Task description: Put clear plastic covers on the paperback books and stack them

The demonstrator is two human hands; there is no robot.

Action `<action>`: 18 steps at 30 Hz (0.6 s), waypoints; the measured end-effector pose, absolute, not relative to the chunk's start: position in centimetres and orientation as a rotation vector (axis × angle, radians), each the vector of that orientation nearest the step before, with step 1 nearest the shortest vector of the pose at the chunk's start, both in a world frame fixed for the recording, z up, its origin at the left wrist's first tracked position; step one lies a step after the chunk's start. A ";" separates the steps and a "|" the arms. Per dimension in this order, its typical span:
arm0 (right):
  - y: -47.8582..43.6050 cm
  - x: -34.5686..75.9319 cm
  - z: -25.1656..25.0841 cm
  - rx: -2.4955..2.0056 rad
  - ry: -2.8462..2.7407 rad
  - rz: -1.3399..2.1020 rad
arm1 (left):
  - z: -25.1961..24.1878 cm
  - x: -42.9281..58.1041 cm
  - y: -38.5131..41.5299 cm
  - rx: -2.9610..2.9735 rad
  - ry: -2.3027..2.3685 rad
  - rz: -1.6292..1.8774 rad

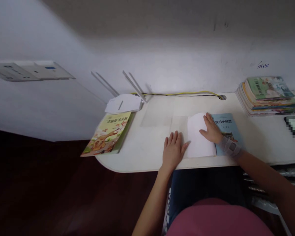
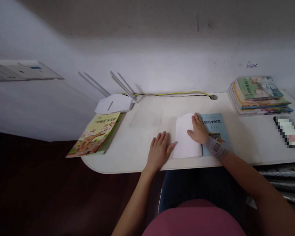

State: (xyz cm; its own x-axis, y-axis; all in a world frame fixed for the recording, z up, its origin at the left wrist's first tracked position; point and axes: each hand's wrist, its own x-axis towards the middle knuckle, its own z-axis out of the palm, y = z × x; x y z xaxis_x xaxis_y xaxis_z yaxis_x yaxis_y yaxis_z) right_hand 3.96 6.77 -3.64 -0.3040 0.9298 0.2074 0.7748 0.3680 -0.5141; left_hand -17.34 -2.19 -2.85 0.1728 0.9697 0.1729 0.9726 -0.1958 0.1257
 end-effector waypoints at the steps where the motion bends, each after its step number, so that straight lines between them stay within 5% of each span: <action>1: 6.6 4.0 -3.7 -1.458 -2.192 0.433 | -2.9 -17.4 -2.2 -2.395 -1.984 -0.341; 18: 6.5 2.1 -2.9 -1.565 -2.115 0.459 | -3.1 -17.9 -2.2 -2.410 -1.966 -0.341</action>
State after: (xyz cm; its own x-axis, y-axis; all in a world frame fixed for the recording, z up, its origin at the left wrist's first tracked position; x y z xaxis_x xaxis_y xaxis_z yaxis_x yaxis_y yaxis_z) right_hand 2.06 6.48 -2.89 -0.2417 0.9556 0.1688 0.7996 0.2946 -0.5232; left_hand -17.94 -2.20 -3.12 0.1867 0.9665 0.1762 0.9693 -0.2104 0.1272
